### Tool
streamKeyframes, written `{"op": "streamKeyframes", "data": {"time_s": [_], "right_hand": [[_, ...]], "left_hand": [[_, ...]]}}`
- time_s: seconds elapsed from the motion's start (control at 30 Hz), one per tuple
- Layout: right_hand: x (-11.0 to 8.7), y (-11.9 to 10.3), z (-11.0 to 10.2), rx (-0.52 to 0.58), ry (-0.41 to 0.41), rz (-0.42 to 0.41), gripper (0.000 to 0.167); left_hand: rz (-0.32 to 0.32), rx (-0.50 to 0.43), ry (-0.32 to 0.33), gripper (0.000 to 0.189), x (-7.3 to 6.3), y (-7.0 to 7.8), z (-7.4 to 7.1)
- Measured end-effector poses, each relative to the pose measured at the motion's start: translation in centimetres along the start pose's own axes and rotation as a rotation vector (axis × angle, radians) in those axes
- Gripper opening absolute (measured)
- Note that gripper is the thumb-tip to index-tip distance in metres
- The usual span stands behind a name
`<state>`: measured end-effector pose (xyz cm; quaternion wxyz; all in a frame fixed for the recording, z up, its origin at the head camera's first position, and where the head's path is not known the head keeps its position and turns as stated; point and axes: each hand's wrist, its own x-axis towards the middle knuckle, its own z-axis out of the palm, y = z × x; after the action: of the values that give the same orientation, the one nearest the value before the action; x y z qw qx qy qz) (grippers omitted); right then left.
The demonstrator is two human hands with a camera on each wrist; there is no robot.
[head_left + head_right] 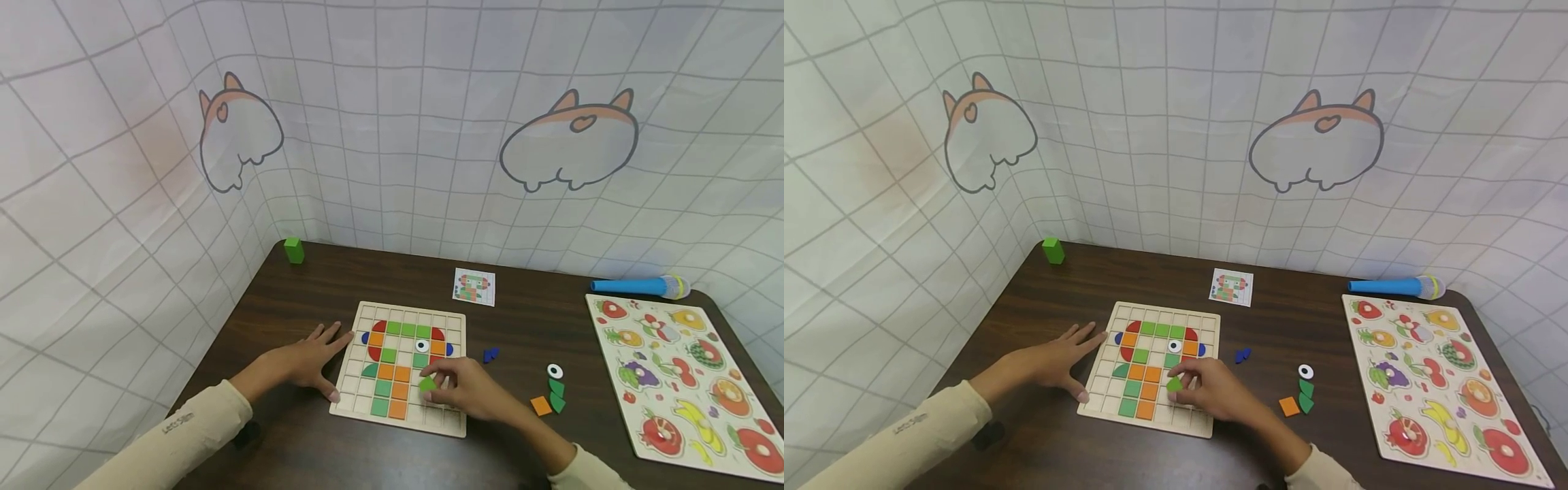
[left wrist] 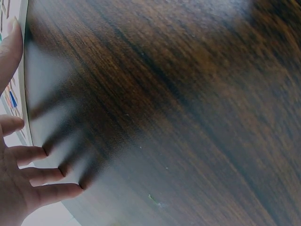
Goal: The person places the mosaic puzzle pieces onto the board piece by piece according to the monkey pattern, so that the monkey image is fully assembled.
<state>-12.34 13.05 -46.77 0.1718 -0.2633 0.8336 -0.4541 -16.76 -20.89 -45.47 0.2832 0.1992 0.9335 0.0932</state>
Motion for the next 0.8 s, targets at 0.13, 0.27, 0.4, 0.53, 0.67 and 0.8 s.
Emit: {"op": "streamKeyframes", "data": {"time_s": [0.13,0.27,0.4,0.53,0.67,0.8], "right_hand": [[1.7,-1.1,1.1,0.029,-0.030,-0.012,0.033],[3.4,-2.1,2.6,0.003,-0.030,-0.037,0.029],[4.8,-2.7,4.1,-0.013,-0.034,-0.035,0.022],[5.9,-3.2,5.6,-0.052,-0.018,-0.004,0.021],[6.6,-3.8,6.5,-0.116,0.018,0.030,0.023],[7.0,-4.3,6.9,-0.175,0.050,0.054,0.022]], "left_hand": [[0.001,0.005,0.003,0.120,0.1,-0.1,0.0],[0.004,0.010,0.001,0.119,0.1,0.0,-0.1],[0.007,0.013,-0.002,0.119,0.0,0.2,-0.3],[0.009,0.016,-0.002,0.117,0.0,0.2,-0.3],[0.010,0.013,-0.003,0.117,-0.1,0.1,-0.3],[0.011,0.004,-0.003,0.117,-0.3,0.1,-0.2]]}}
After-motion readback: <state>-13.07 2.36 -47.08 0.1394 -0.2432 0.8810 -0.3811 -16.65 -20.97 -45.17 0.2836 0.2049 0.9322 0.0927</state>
